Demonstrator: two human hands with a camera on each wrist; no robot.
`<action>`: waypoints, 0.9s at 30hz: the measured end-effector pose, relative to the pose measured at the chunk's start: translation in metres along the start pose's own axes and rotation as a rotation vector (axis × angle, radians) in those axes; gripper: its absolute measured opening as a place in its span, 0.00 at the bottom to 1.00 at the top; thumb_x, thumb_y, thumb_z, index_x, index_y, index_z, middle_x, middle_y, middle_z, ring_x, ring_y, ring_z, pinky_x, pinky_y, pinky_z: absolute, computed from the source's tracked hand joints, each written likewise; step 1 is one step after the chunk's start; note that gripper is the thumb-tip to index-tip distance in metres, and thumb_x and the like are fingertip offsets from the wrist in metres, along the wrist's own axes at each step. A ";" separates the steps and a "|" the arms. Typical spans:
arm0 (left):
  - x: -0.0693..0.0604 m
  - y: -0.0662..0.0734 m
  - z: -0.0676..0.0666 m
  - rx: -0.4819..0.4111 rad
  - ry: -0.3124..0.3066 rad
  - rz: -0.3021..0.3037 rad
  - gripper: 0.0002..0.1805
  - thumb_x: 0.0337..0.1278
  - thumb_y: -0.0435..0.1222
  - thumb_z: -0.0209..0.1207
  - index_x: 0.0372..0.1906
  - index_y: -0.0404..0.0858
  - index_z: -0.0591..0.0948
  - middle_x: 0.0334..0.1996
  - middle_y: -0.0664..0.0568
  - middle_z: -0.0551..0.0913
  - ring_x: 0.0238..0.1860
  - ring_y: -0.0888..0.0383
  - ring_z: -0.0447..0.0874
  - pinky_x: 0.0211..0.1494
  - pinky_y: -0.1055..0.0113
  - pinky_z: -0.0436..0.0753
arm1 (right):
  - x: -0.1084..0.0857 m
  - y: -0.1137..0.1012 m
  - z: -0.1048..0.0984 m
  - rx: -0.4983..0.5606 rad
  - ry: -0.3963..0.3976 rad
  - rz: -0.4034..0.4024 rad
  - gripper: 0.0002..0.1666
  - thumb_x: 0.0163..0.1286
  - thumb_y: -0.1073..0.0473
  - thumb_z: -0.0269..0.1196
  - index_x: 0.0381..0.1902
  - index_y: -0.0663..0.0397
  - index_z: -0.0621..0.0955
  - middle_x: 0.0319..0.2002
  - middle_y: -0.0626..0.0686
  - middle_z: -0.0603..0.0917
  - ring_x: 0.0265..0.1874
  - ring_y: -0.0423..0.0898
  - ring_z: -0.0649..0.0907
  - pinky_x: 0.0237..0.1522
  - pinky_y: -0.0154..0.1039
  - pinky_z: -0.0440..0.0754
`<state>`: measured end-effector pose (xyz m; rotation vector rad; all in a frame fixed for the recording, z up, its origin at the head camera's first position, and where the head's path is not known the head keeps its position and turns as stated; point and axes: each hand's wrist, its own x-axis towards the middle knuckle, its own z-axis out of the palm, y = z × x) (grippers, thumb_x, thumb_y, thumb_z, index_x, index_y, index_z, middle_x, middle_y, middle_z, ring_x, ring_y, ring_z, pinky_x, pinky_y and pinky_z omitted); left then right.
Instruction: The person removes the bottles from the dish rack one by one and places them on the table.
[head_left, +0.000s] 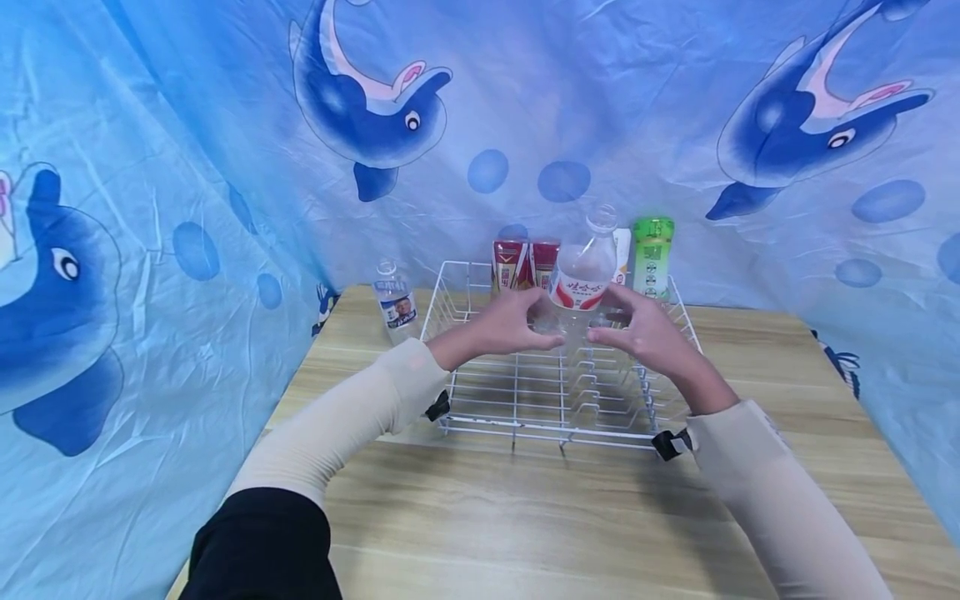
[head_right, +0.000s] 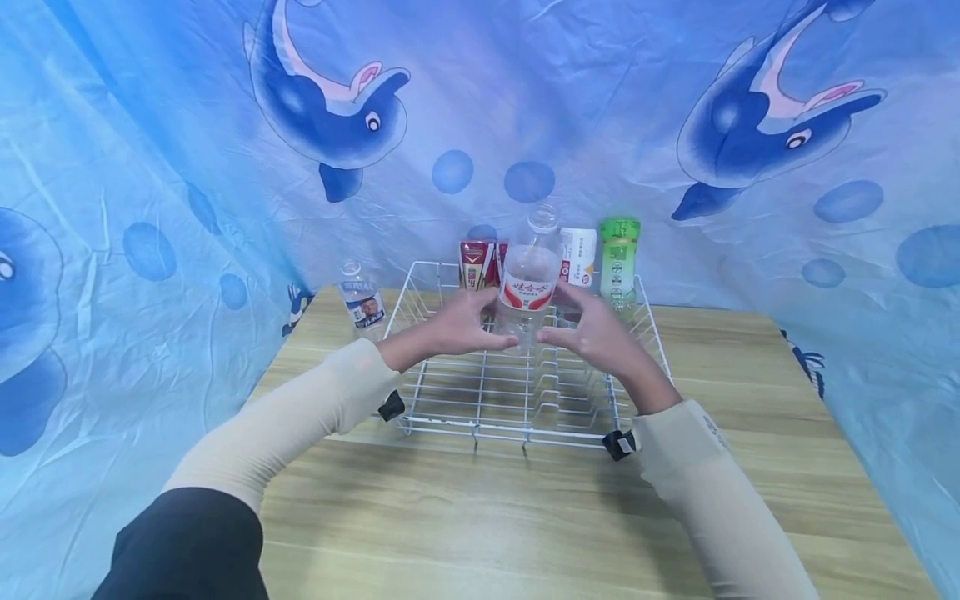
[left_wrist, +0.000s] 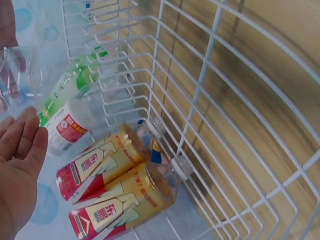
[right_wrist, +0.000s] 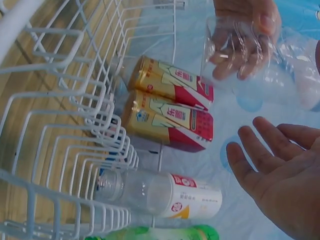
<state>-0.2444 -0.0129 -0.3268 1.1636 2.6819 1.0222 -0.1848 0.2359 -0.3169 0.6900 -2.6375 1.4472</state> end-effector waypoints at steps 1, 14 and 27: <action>0.000 0.000 0.001 -0.004 -0.003 -0.005 0.34 0.50 0.53 0.73 0.58 0.38 0.78 0.45 0.51 0.86 0.44 0.57 0.84 0.44 0.68 0.82 | 0.001 -0.001 0.002 0.007 -0.008 0.011 0.44 0.65 0.54 0.72 0.74 0.58 0.66 0.65 0.64 0.75 0.64 0.66 0.75 0.64 0.63 0.72; 0.002 0.004 0.006 -0.014 -0.045 0.002 0.35 0.52 0.55 0.71 0.60 0.39 0.77 0.51 0.49 0.86 0.52 0.52 0.84 0.51 0.64 0.82 | 0.009 -0.002 0.014 -0.009 -0.021 0.058 0.46 0.60 0.51 0.76 0.71 0.59 0.68 0.62 0.61 0.78 0.56 0.63 0.81 0.58 0.60 0.79; -0.005 0.006 0.003 -0.029 -0.088 -0.047 0.42 0.52 0.59 0.71 0.67 0.41 0.73 0.58 0.47 0.83 0.58 0.52 0.81 0.58 0.58 0.81 | 0.011 -0.006 0.012 -0.014 -0.040 0.065 0.44 0.61 0.47 0.75 0.69 0.56 0.71 0.60 0.59 0.80 0.53 0.59 0.82 0.55 0.58 0.81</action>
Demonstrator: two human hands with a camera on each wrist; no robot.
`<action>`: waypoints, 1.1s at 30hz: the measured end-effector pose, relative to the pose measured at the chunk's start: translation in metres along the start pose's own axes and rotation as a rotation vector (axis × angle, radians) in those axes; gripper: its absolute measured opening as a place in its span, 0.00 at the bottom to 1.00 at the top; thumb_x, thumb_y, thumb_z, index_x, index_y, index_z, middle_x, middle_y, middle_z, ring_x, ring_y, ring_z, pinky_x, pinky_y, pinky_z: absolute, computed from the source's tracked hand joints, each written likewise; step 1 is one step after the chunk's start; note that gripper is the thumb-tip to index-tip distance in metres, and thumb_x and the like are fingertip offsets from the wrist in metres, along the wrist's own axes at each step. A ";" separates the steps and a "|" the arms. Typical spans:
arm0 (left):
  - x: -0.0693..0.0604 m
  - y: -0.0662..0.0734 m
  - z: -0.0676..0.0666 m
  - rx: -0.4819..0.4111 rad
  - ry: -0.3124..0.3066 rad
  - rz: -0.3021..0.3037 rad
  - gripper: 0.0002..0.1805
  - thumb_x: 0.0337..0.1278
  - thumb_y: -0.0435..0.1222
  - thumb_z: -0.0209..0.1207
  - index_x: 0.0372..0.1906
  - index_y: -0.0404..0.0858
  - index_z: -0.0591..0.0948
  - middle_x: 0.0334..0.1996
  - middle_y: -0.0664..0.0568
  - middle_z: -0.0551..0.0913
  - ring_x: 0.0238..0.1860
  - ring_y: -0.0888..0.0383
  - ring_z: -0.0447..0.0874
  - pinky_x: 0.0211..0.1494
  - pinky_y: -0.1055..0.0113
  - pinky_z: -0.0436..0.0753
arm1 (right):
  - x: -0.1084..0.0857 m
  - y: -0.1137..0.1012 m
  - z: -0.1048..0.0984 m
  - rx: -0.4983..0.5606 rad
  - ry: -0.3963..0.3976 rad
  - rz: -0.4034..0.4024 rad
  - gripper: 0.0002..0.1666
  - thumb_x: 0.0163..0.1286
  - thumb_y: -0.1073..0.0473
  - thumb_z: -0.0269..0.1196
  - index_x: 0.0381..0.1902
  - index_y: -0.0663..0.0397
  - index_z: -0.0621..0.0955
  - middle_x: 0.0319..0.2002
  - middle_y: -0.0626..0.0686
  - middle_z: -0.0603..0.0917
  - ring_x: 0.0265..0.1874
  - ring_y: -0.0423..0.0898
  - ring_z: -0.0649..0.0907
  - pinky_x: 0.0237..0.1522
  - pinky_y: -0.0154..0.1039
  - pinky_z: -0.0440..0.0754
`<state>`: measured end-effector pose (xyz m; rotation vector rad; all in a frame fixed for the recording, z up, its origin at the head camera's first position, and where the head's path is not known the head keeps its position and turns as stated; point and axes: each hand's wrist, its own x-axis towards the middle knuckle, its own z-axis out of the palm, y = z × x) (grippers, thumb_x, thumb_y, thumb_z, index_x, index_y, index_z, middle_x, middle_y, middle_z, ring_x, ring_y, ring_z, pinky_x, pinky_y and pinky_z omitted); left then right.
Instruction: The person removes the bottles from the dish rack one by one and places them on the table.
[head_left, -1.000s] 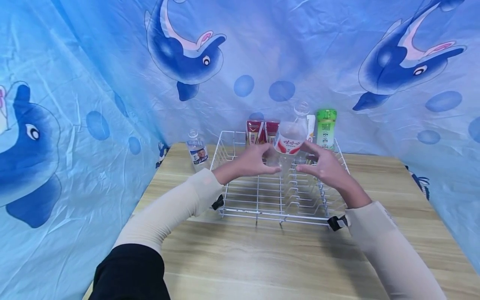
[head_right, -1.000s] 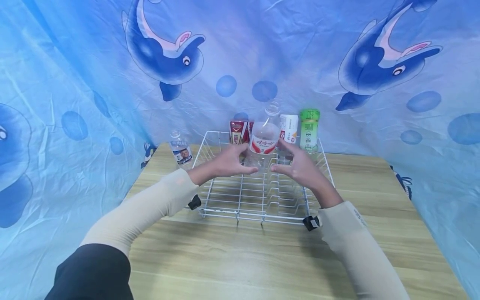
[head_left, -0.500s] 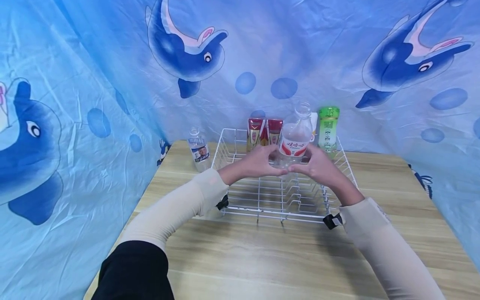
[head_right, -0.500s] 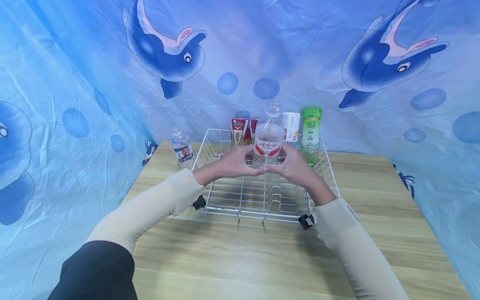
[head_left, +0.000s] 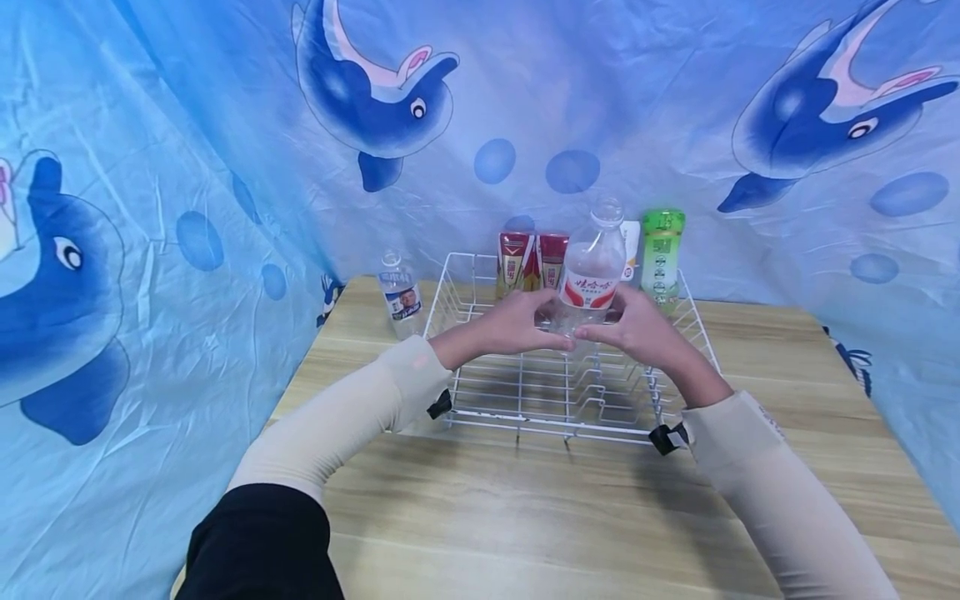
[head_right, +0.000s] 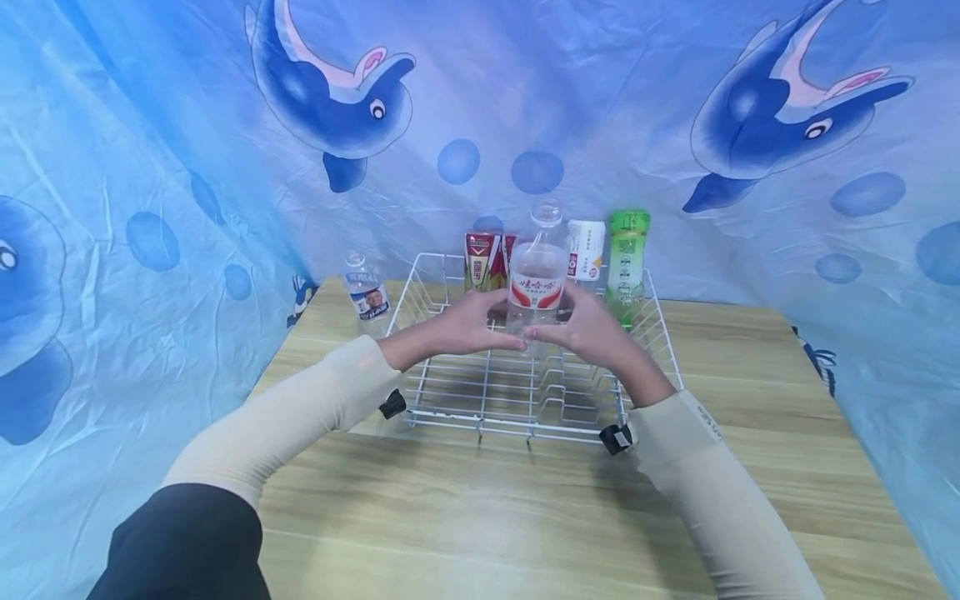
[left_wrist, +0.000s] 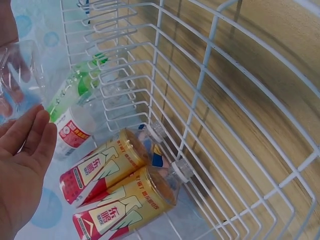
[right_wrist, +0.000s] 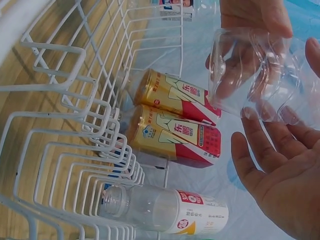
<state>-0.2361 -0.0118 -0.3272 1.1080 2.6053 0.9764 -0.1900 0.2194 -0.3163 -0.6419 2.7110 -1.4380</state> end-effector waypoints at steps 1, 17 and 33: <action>-0.001 0.000 0.000 -0.003 -0.006 -0.003 0.44 0.51 0.59 0.71 0.69 0.41 0.72 0.59 0.47 0.83 0.59 0.51 0.81 0.58 0.58 0.81 | 0.000 0.000 0.000 -0.002 0.002 -0.002 0.44 0.61 0.47 0.75 0.69 0.56 0.71 0.60 0.59 0.79 0.54 0.59 0.82 0.55 0.58 0.81; -0.016 -0.005 -0.008 0.109 -0.041 -0.060 0.55 0.52 0.64 0.67 0.80 0.46 0.57 0.66 0.51 0.76 0.69 0.48 0.69 0.70 0.46 0.70 | -0.003 0.001 -0.012 -0.004 0.035 0.017 0.39 0.64 0.52 0.73 0.69 0.57 0.72 0.58 0.60 0.81 0.48 0.56 0.83 0.48 0.47 0.83; -0.075 -0.033 -0.026 0.459 -0.061 -0.132 0.55 0.52 0.73 0.57 0.80 0.49 0.59 0.79 0.46 0.53 0.80 0.45 0.38 0.76 0.37 0.45 | -0.010 0.023 -0.038 -0.005 0.062 0.124 0.42 0.66 0.50 0.72 0.72 0.55 0.68 0.63 0.61 0.77 0.54 0.57 0.79 0.44 0.32 0.81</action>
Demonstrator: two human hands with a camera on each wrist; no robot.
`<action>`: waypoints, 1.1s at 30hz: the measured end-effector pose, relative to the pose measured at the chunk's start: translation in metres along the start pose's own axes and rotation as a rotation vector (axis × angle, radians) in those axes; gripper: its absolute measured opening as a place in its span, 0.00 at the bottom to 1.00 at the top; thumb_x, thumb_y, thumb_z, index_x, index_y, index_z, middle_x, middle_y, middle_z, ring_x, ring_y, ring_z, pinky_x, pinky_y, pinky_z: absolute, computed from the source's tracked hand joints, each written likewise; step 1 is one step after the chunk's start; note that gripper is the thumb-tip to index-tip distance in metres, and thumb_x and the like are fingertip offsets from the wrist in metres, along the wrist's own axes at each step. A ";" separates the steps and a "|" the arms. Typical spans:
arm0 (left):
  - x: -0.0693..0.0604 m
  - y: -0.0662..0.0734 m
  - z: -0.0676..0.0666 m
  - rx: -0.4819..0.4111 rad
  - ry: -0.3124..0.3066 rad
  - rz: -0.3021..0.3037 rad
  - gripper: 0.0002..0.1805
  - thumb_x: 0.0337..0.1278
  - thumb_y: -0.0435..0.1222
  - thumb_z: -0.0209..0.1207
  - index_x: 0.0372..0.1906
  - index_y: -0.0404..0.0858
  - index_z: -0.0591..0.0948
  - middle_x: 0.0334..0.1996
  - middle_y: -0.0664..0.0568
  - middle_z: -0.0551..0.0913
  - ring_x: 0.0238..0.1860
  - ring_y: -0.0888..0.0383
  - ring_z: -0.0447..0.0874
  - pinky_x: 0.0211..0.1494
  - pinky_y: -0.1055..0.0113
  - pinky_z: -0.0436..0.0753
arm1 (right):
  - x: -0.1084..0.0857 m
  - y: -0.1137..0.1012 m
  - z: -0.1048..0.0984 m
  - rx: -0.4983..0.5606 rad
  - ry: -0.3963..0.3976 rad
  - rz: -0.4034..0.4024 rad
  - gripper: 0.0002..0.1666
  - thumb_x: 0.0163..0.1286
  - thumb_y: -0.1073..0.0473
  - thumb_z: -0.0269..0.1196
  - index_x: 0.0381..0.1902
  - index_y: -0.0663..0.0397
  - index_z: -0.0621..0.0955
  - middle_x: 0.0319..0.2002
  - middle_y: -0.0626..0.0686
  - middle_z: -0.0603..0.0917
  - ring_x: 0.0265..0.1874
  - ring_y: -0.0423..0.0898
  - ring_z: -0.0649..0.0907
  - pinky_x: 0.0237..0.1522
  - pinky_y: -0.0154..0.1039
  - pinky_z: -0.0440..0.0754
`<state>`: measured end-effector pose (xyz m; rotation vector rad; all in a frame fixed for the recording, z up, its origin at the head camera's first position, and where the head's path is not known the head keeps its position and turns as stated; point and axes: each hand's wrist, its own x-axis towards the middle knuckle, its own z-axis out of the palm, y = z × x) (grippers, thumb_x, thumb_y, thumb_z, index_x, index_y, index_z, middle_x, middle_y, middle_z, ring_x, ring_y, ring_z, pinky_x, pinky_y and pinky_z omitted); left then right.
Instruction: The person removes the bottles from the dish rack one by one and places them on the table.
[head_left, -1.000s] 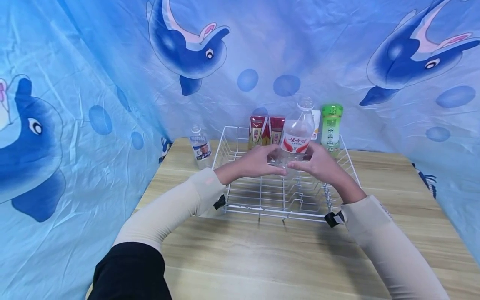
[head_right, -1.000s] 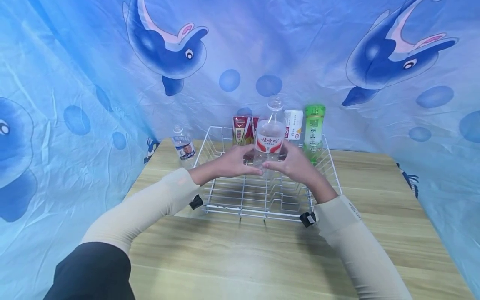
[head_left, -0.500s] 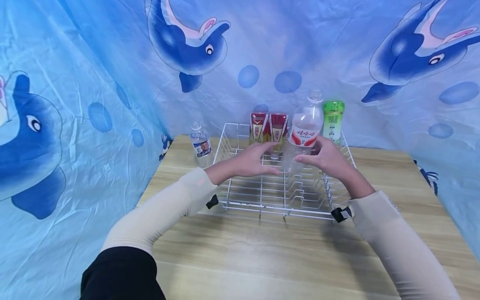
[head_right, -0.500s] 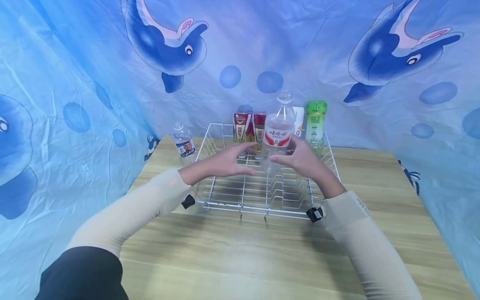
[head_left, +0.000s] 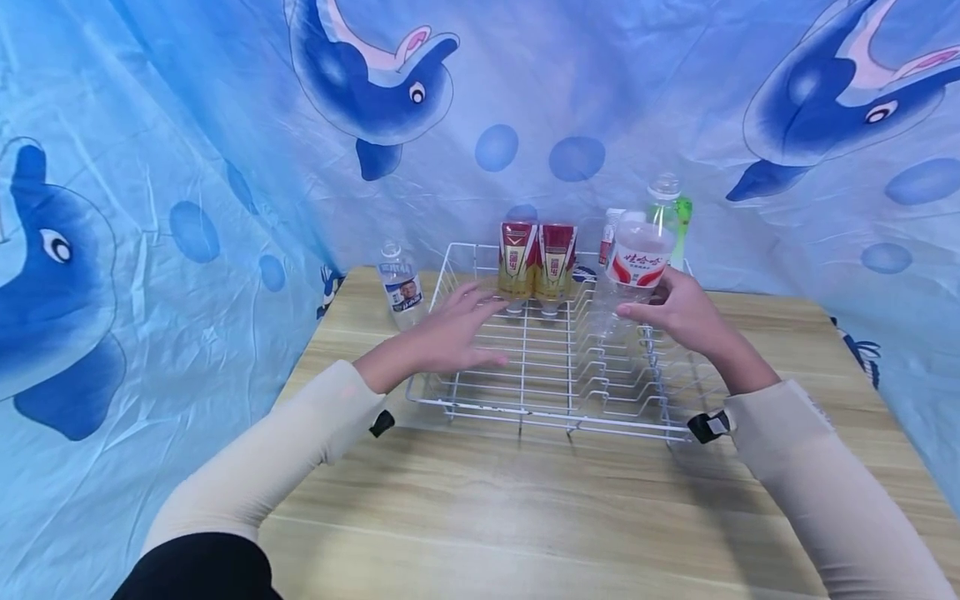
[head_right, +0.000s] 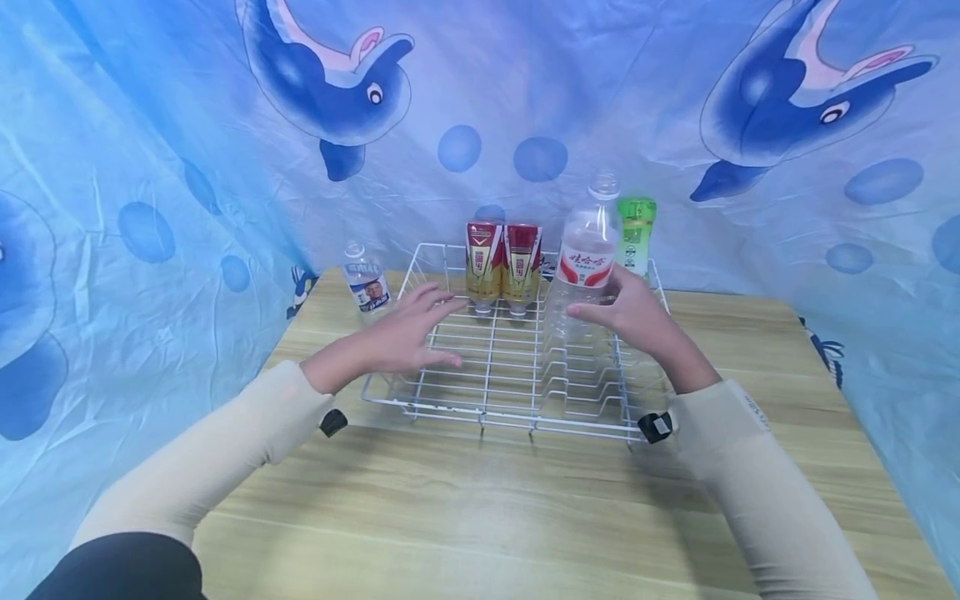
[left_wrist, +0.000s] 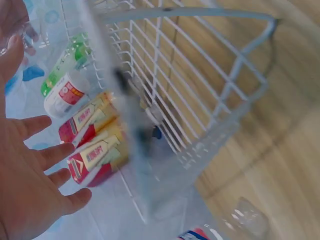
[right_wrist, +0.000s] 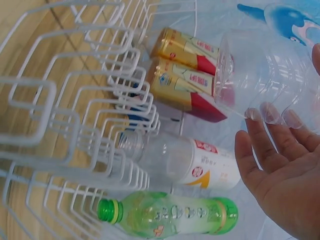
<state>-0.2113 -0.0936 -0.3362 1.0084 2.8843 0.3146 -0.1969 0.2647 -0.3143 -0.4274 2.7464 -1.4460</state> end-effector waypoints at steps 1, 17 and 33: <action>-0.004 -0.002 0.001 0.001 -0.005 -0.008 0.56 0.52 0.75 0.55 0.80 0.49 0.59 0.80 0.46 0.52 0.80 0.45 0.37 0.76 0.37 0.44 | 0.000 0.001 -0.001 0.000 0.002 0.000 0.42 0.66 0.51 0.72 0.72 0.55 0.68 0.63 0.61 0.77 0.53 0.57 0.79 0.44 0.31 0.81; -0.050 -0.026 0.029 -0.072 0.104 -0.081 0.60 0.50 0.77 0.53 0.82 0.48 0.53 0.81 0.41 0.34 0.79 0.37 0.26 0.75 0.34 0.37 | -0.005 0.024 -0.026 -0.044 0.044 0.006 0.39 0.68 0.53 0.70 0.71 0.57 0.68 0.61 0.61 0.77 0.52 0.54 0.78 0.42 0.28 0.80; -0.078 -0.042 0.048 -0.323 0.152 -0.135 0.68 0.45 0.66 0.69 0.83 0.48 0.41 0.80 0.46 0.24 0.79 0.40 0.27 0.73 0.30 0.44 | -0.022 0.048 -0.069 -0.074 0.145 0.093 0.41 0.70 0.51 0.67 0.74 0.56 0.64 0.64 0.59 0.74 0.55 0.40 0.74 0.46 0.25 0.74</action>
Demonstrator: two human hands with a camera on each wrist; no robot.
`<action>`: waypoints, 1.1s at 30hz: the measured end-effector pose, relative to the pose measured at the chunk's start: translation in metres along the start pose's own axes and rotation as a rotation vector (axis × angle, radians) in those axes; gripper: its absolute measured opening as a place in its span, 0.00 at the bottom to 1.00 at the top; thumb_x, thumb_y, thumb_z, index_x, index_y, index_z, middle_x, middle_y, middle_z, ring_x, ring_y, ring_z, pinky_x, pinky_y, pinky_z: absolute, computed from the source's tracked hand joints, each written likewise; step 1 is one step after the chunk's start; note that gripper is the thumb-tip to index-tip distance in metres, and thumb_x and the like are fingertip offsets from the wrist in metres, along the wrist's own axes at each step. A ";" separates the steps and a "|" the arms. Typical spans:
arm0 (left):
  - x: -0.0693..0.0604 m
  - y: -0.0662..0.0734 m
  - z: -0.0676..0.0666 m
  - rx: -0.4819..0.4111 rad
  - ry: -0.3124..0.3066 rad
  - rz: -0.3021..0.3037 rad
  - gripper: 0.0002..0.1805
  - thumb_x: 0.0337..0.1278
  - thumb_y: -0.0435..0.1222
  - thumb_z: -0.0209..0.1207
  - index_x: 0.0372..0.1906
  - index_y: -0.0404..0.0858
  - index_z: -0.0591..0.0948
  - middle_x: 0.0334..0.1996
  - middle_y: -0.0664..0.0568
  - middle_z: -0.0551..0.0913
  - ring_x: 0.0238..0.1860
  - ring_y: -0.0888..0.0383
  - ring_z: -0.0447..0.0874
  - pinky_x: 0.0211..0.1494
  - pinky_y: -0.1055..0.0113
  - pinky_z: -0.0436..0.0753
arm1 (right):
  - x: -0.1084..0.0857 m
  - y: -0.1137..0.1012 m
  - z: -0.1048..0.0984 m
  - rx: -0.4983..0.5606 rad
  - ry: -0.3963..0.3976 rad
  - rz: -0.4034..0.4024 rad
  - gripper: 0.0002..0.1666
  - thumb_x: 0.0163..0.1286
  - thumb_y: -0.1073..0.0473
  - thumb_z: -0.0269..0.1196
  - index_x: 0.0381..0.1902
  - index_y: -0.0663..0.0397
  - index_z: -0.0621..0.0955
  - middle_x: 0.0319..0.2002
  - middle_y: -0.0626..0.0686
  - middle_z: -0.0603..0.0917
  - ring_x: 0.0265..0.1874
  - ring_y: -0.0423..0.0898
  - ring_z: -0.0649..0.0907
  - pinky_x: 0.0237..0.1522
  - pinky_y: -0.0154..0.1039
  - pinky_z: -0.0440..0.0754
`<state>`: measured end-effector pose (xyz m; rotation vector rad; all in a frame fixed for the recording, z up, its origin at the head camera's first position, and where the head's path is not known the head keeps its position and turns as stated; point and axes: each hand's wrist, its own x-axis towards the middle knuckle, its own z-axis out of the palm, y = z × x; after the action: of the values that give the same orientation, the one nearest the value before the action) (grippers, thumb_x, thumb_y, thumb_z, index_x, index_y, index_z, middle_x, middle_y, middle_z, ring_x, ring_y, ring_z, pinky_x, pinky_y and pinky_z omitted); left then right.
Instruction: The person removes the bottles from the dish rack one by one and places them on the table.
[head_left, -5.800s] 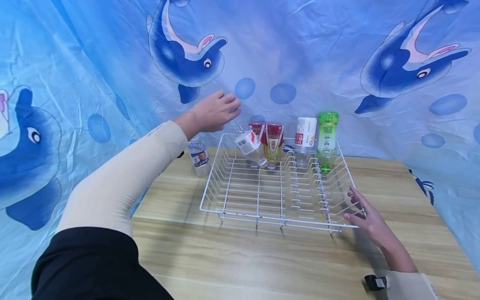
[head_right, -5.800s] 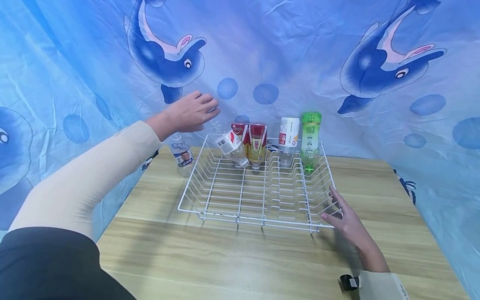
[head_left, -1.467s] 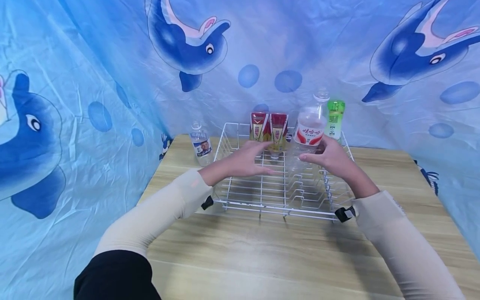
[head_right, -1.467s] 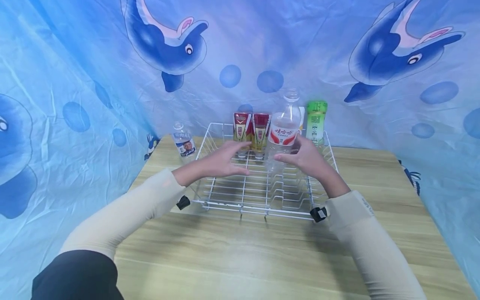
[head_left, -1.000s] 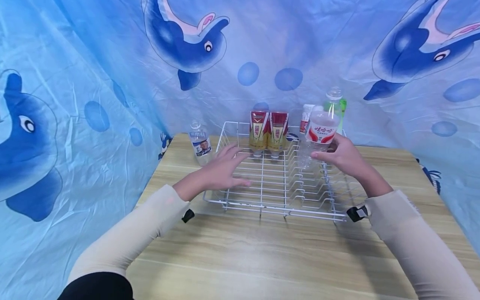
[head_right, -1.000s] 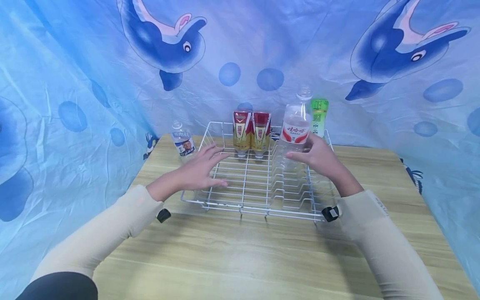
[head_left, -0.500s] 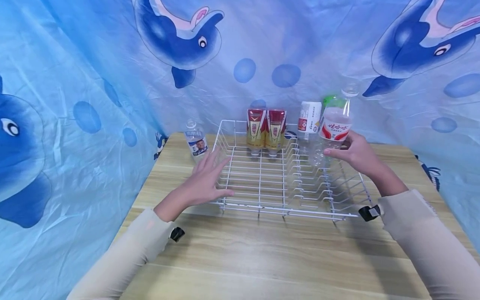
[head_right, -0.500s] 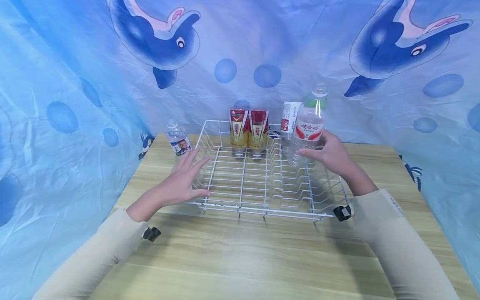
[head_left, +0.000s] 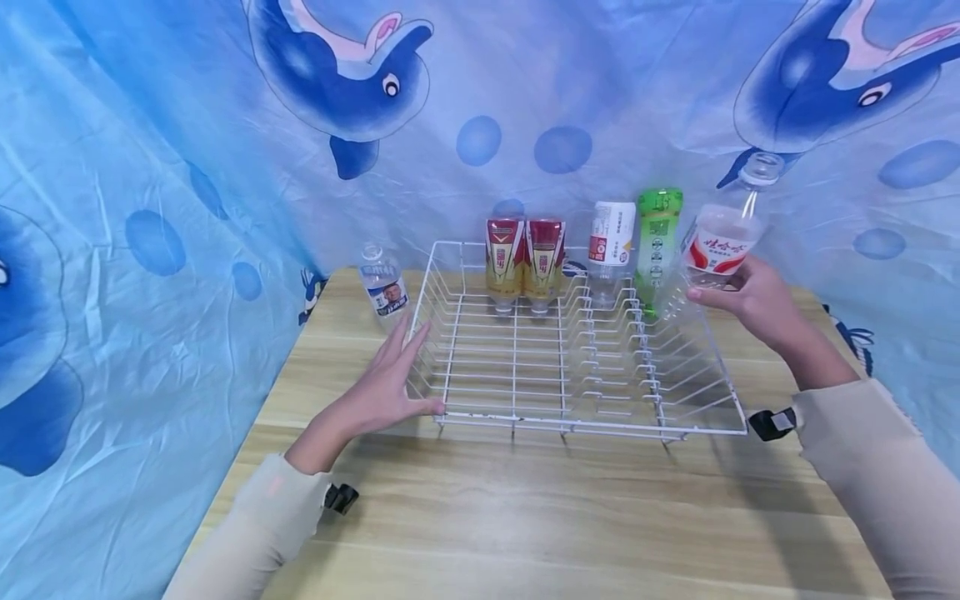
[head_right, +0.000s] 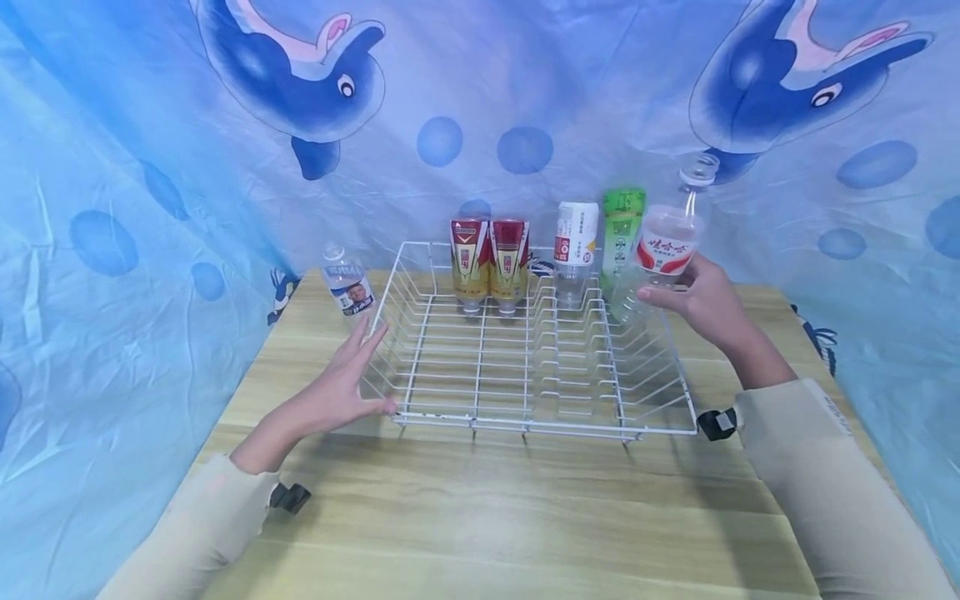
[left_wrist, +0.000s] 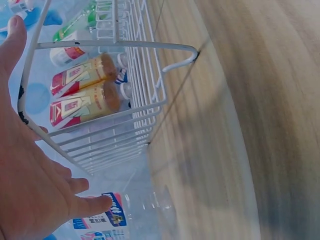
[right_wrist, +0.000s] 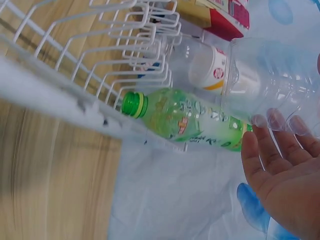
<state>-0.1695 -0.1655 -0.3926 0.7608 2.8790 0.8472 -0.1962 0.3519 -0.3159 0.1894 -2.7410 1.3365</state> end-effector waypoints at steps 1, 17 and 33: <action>0.000 0.000 0.000 -0.002 -0.002 -0.004 0.69 0.44 0.66 0.70 0.83 0.49 0.40 0.80 0.45 0.24 0.79 0.40 0.27 0.73 0.30 0.44 | 0.000 0.001 -0.001 -0.005 0.002 0.007 0.41 0.70 0.51 0.67 0.75 0.55 0.63 0.65 0.59 0.73 0.56 0.41 0.74 0.48 0.27 0.74; -0.004 -0.008 0.009 -0.100 -0.039 -0.045 0.70 0.45 0.63 0.71 0.82 0.52 0.35 0.80 0.36 0.34 0.78 0.32 0.37 0.71 0.29 0.51 | 0.001 0.001 -0.017 -0.014 0.001 0.052 0.47 0.70 0.47 0.67 0.76 0.61 0.59 0.68 0.67 0.69 0.68 0.68 0.67 0.63 0.73 0.63; -0.006 -0.014 0.012 -0.277 -0.070 -0.074 0.74 0.47 0.61 0.72 0.80 0.49 0.28 0.80 0.38 0.44 0.76 0.37 0.51 0.75 0.41 0.55 | -0.001 0.014 -0.028 -0.090 0.046 0.021 0.40 0.71 0.51 0.66 0.73 0.60 0.64 0.62 0.64 0.75 0.45 0.30 0.75 0.40 0.21 0.72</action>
<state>-0.1681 -0.1725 -0.4104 0.6357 2.6333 1.1520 -0.1971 0.3827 -0.3097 0.1219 -2.7649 1.2042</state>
